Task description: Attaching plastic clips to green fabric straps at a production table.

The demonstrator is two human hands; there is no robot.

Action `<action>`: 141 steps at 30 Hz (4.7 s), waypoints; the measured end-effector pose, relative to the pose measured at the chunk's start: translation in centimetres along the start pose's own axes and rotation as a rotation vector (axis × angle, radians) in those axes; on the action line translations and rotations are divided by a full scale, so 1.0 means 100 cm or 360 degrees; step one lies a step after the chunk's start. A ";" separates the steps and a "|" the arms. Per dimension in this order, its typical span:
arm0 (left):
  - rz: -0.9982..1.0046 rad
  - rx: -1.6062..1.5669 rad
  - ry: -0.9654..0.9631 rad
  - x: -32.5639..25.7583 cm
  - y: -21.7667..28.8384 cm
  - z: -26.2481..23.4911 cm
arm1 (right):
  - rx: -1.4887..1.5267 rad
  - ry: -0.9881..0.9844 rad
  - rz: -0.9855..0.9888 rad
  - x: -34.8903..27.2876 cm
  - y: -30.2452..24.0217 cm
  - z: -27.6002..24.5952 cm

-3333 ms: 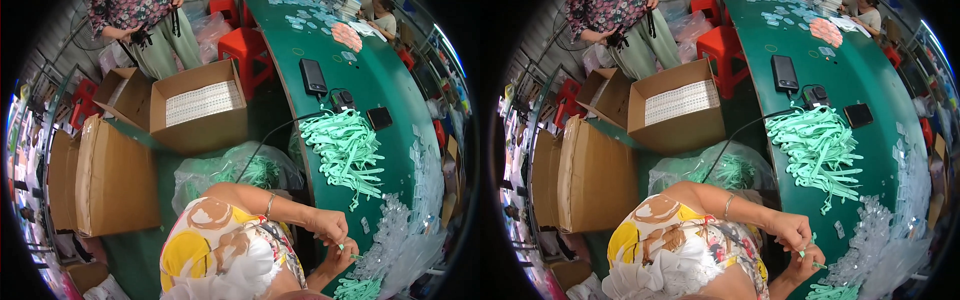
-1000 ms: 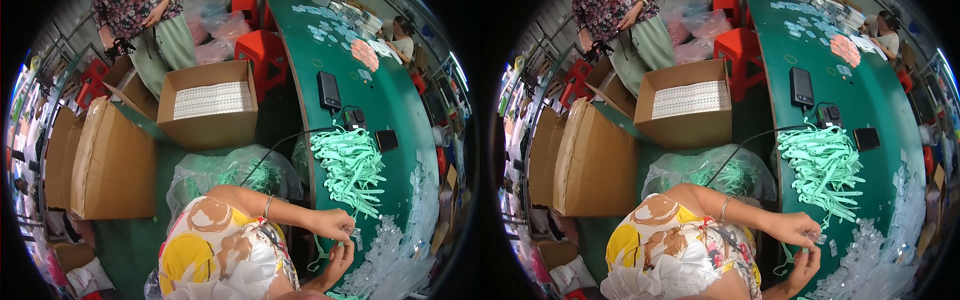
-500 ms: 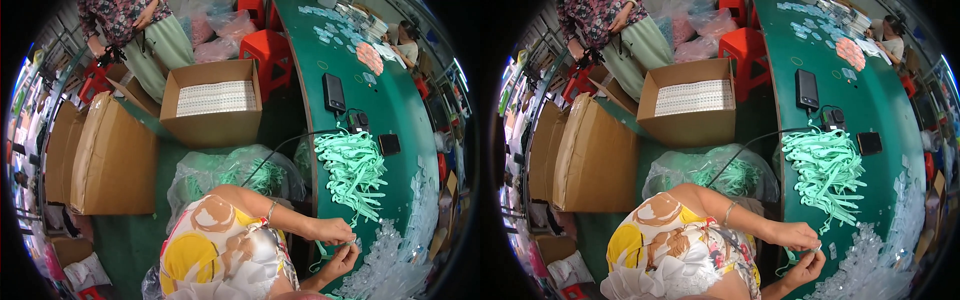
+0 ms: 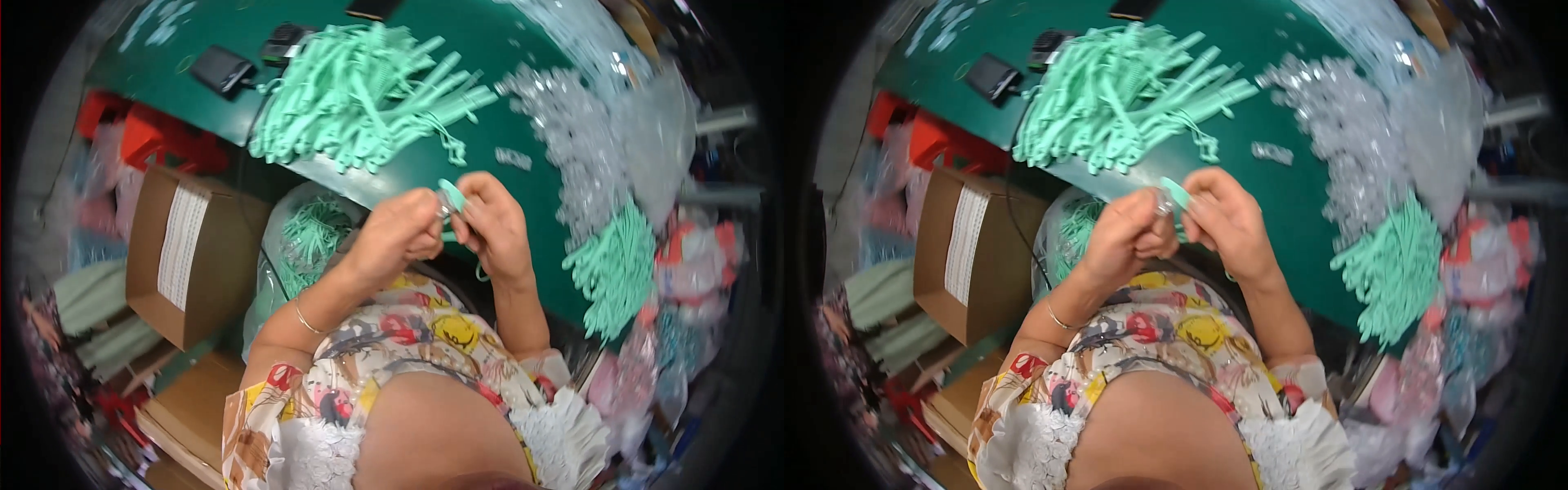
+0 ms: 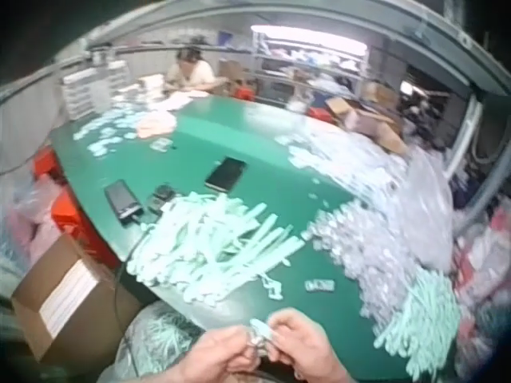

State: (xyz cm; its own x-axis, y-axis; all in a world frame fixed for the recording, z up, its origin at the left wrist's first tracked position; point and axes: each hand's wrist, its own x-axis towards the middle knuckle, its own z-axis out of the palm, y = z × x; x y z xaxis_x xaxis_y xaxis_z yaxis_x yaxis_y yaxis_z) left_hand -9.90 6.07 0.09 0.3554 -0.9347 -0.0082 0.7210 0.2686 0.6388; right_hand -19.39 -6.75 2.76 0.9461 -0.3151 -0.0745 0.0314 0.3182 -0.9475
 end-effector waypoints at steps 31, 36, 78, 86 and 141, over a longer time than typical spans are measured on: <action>-0.0027 0.0996 0.0249 0.001 -0.004 0.013 | -0.1339 0.0276 -0.0877 -0.015 0.011 -0.016; -0.0128 0.1032 0.0015 0.003 0.005 0.003 | 0.0021 -0.0057 -0.0472 -0.020 0.013 -0.021; 0.0327 0.0846 0.0028 0.001 -0.013 0.000 | -0.0767 0.0064 -0.0082 -0.033 0.012 -0.017; 0.0121 0.1583 -0.0272 0.000 0.000 -0.008 | -0.0705 0.0111 -0.0053 -0.036 0.022 -0.013; -0.0481 0.2423 -0.0728 -0.027 0.012 -0.061 | -0.1453 0.0399 0.0018 -0.132 0.015 -0.055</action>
State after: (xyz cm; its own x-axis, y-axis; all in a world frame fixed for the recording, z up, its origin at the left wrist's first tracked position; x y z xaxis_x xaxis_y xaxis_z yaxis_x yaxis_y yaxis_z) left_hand -6.31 10.33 -3.84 -0.0811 -0.9701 -0.2287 -0.5985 -0.1361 0.7895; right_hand -33.67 -7.06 0.61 0.8446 -0.5331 -0.0494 -0.3422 -0.4667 -0.8156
